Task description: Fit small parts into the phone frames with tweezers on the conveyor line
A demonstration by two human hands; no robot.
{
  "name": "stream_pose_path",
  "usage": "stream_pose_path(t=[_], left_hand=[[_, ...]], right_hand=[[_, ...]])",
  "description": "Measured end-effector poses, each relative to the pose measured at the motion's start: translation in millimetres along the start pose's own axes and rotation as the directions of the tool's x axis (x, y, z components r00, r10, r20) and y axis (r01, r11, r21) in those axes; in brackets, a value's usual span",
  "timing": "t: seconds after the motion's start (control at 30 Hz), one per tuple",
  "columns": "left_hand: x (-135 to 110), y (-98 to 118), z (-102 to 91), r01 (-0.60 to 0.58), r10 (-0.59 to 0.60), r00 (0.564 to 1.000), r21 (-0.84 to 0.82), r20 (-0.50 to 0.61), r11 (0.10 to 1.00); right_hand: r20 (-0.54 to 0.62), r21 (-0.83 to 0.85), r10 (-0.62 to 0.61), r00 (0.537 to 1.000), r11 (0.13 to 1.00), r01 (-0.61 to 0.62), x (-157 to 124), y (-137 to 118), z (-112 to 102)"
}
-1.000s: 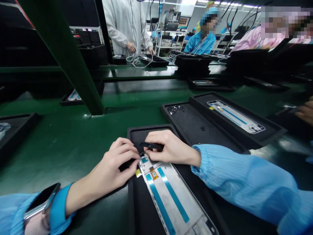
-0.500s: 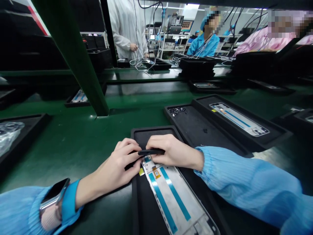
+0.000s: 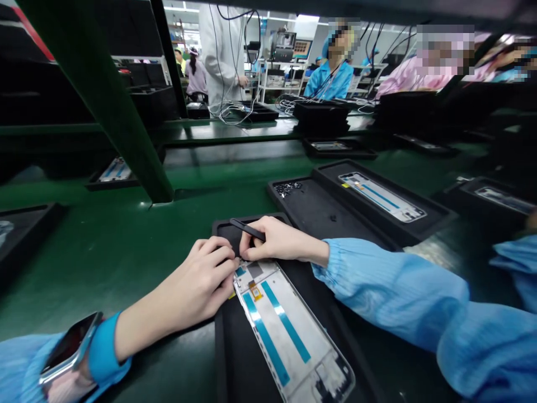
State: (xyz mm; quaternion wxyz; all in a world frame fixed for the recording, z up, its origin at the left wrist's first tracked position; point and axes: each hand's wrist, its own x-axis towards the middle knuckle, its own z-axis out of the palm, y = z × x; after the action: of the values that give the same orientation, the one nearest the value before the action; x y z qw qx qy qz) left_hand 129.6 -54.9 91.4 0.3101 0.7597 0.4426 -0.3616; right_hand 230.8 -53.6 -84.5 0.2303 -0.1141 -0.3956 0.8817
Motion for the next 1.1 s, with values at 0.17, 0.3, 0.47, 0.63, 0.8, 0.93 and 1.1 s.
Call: stream_pose_path(t=[0.17,0.3,0.47,0.63,0.8,0.93,1.1], left_hand=[[5,5,-6.6,-0.036,0.035,0.999,0.044,0.024,0.998],[1,1,-3.5,-0.006,0.002,0.998,0.063,0.056,0.998],[-9,-9,3.9,0.005,-0.006,1.0,-0.056,-0.031,0.998],[-8,-7,4.0,0.015,-0.03,0.994,-0.14,-0.106,0.99],[-6,-5,2.7,0.03,-0.049,0.992,-0.157,-0.119,0.987],[-5,-4,1.2,0.03,-0.051,0.991,-0.164,-0.125,0.986],[-4,-2,2.3,0.05,-0.069,0.99,-0.151,-0.125,0.987]], right_hand=[[0.014,-0.015,0.028,1.0,0.999,-0.028,2,-13,0],[-0.037,0.076,-0.012,0.999,0.997,0.015,-1,-6,1],[-0.391,0.315,-0.012,0.92,0.938,0.146,-3,4,2],[-0.45,0.362,0.069,0.89,0.926,0.111,-7,5,4],[-0.302,0.373,-0.097,0.948,0.903,0.211,-8,3,8],[-0.253,0.29,-0.187,0.949,0.921,0.259,-7,0,13],[-0.254,0.175,-0.238,0.937,0.942,0.287,-11,-4,16]])
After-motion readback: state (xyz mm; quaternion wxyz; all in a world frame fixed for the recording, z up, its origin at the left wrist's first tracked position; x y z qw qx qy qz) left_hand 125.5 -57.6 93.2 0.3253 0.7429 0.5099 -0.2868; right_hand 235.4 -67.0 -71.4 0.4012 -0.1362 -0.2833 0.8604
